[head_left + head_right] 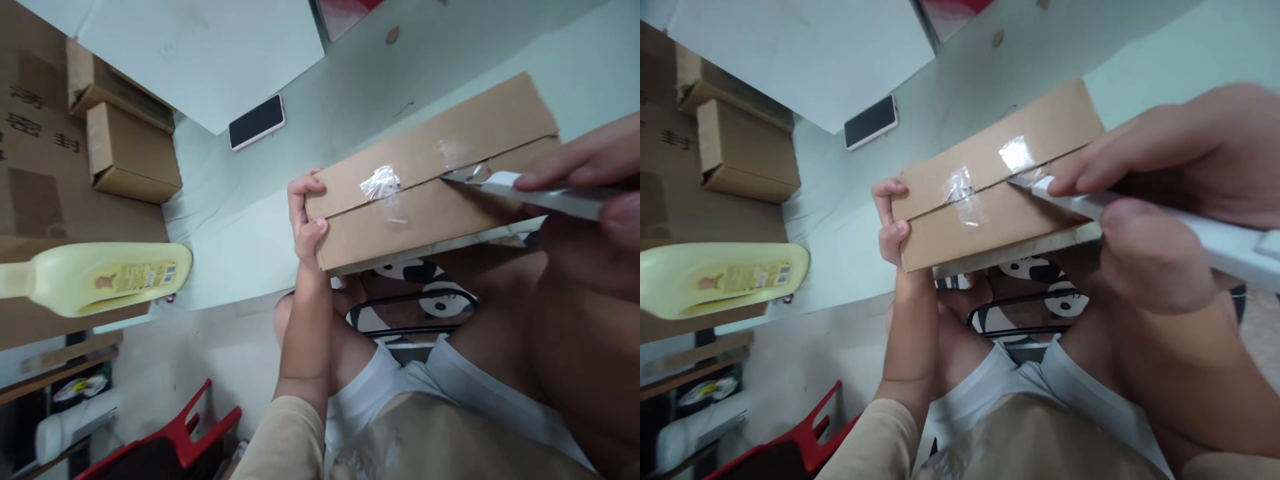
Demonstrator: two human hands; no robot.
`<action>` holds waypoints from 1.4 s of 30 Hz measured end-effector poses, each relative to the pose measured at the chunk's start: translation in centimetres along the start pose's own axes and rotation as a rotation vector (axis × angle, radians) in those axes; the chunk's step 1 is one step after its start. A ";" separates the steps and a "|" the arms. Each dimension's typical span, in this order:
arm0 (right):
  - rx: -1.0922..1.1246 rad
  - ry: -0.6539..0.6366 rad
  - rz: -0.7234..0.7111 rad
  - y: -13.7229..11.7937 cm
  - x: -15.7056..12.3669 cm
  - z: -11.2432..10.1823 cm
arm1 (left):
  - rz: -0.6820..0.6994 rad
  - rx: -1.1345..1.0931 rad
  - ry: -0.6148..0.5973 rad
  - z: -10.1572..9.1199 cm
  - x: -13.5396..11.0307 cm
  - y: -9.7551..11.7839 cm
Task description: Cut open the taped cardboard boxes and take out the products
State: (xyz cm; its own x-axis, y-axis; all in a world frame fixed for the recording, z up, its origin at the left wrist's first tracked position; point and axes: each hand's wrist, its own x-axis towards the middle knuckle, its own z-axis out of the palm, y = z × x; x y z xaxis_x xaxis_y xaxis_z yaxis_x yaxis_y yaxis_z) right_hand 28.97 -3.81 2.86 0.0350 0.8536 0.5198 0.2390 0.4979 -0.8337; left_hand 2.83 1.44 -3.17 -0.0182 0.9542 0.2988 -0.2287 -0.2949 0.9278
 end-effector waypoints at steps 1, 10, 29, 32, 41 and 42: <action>-0.018 -0.007 -0.007 -0.6 0.0 0.2 | -0.002 -0.005 0.007 0.1 0.1 0.0; -0.162 -0.026 -0.092 -3.3 0.6 0.2 | 0.035 -0.087 0.044 0.7 0.7 0.2; -0.058 -0.021 -0.193 -1.1 2.3 0.0 | 0.034 -0.133 0.095 1.7 1.2 0.7; 0.031 -0.087 -0.105 -1.1 2.6 0.1 | 0.021 -0.135 0.082 1.9 1.3 1.0; 0.255 0.161 0.093 1.2 2.4 0.7 | 0.107 -0.200 0.009 1.6 1.8 0.3; 0.278 0.184 0.102 0.8 2.4 0.9 | 0.114 -0.210 0.010 1.5 1.8 0.2</action>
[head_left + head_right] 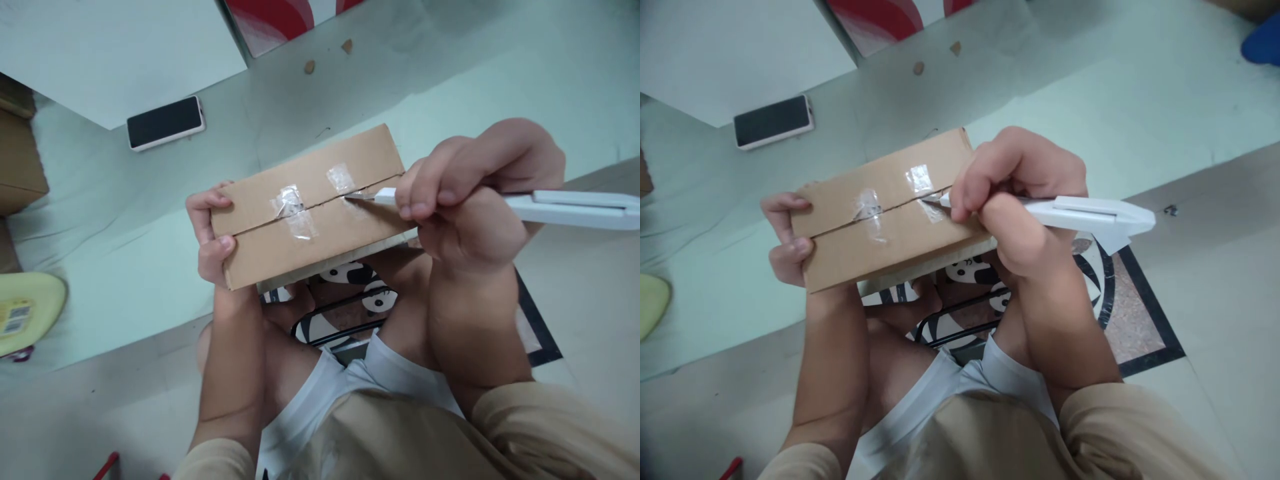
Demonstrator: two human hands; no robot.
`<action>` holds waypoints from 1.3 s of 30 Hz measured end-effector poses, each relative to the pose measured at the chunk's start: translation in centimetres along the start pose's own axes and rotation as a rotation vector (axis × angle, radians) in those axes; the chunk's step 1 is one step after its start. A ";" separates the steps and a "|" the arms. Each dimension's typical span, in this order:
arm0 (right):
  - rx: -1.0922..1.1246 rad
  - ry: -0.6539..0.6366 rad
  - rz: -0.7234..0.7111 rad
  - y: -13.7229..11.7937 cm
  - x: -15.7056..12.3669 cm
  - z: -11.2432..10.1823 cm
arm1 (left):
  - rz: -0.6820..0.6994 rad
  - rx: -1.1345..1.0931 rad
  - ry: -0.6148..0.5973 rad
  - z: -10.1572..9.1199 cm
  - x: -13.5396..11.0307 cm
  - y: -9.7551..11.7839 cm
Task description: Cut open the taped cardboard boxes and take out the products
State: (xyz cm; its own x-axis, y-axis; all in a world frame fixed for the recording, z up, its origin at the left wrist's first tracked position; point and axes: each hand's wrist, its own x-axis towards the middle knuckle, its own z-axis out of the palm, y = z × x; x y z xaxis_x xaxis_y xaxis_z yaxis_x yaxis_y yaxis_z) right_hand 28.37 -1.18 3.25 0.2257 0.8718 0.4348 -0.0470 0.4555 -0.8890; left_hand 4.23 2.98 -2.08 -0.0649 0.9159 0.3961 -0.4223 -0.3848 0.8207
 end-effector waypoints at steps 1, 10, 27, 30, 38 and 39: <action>0.021 0.017 0.003 -0.3 0.0 0.3 | 0.005 -0.008 0.003 0.0 0.0 0.0; 0.149 -0.034 -0.126 -0.8 0.5 0.8 | -0.004 0.056 0.024 0.4 -0.1 0.3; 0.067 0.054 -0.268 0.2 0.5 0.4 | -0.054 0.041 0.052 0.0 -0.2 0.5; 0.038 0.092 -0.249 -0.3 0.5 1.0 | -0.054 0.049 0.065 0.0 -0.1 0.4; -0.063 0.153 -0.217 0.3 0.3 0.2 | -0.060 0.101 0.062 0.4 -0.3 0.8; -0.094 0.160 -0.193 0.4 0.2 0.1 | -0.063 0.100 0.060 0.5 -0.3 0.8</action>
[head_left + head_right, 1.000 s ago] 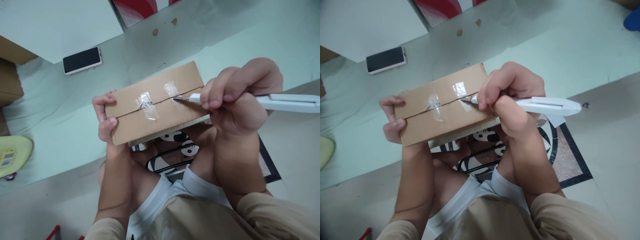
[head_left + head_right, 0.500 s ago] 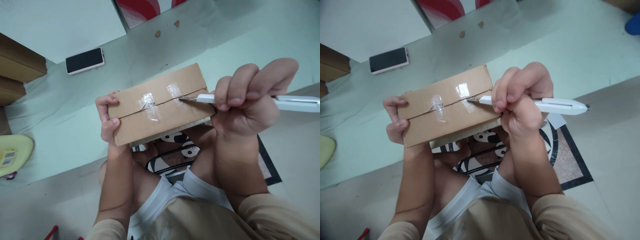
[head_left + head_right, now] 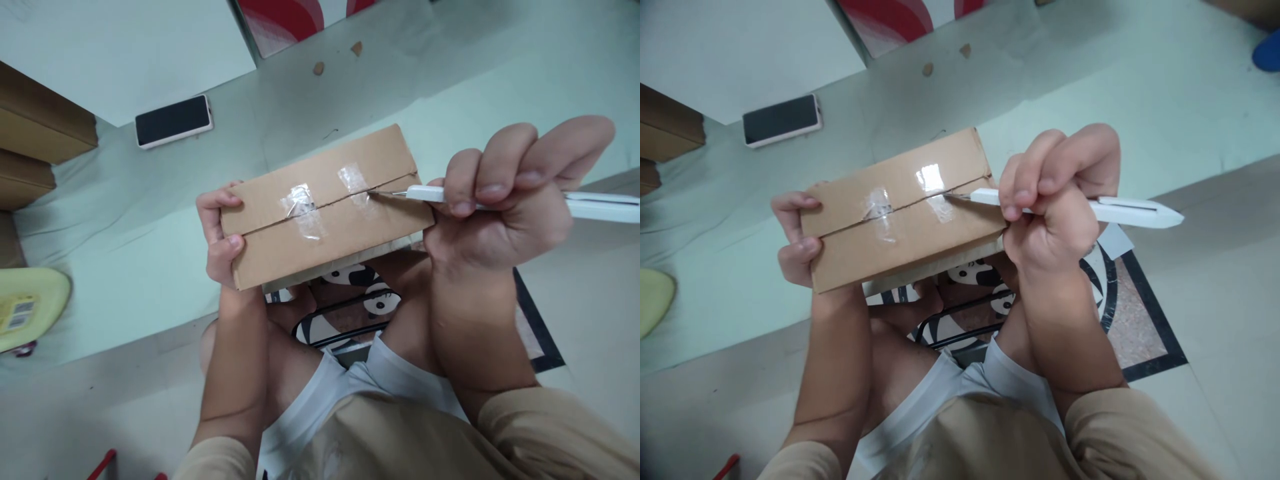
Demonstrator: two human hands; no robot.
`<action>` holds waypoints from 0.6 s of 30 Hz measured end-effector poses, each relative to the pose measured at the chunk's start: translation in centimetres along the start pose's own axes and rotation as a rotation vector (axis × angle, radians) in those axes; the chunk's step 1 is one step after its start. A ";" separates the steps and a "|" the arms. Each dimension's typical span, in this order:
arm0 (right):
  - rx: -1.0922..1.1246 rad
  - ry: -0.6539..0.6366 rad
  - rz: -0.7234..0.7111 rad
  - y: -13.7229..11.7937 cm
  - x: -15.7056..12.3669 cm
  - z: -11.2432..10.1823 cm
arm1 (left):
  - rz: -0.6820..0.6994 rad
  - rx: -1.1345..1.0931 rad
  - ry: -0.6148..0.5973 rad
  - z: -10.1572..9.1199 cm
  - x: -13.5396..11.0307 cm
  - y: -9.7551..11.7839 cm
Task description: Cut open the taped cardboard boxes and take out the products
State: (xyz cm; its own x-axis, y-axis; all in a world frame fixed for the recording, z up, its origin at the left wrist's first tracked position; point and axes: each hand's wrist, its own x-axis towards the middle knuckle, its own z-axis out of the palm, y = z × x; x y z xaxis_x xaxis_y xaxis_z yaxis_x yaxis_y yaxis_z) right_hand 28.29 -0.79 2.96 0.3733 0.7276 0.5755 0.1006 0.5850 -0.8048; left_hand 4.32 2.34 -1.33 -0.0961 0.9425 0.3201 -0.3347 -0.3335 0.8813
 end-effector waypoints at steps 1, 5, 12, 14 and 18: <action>-0.035 0.003 0.017 0.1 -0.1 -0.1 | -0.004 -0.004 -0.005 0.0 0.0 0.0; -0.061 0.029 -0.002 0.1 -0.1 0.2 | -0.006 -0.038 -0.013 -0.3 -0.1 -0.2; 0.189 0.067 0.192 1.0 1.0 -1.9 | 0.042 -0.090 -0.053 -0.8 0.0 -0.5; 0.161 0.204 0.225 2.0 1.2 -2.9 | 0.055 -0.063 -0.077 -0.9 0.0 -0.5; 0.024 0.374 0.292 3.8 1.3 -3.5 | 0.067 0.012 -0.047 -1.1 -0.1 -0.2</action>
State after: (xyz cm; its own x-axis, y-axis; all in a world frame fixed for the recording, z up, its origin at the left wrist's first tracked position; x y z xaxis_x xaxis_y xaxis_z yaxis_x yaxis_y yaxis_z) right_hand 32.35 1.13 0.12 0.6895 0.6865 0.2309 -0.0776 0.3869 -0.9188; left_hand 3.37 2.34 -1.92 -0.0741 0.9160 0.3942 -0.3177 -0.3964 0.8613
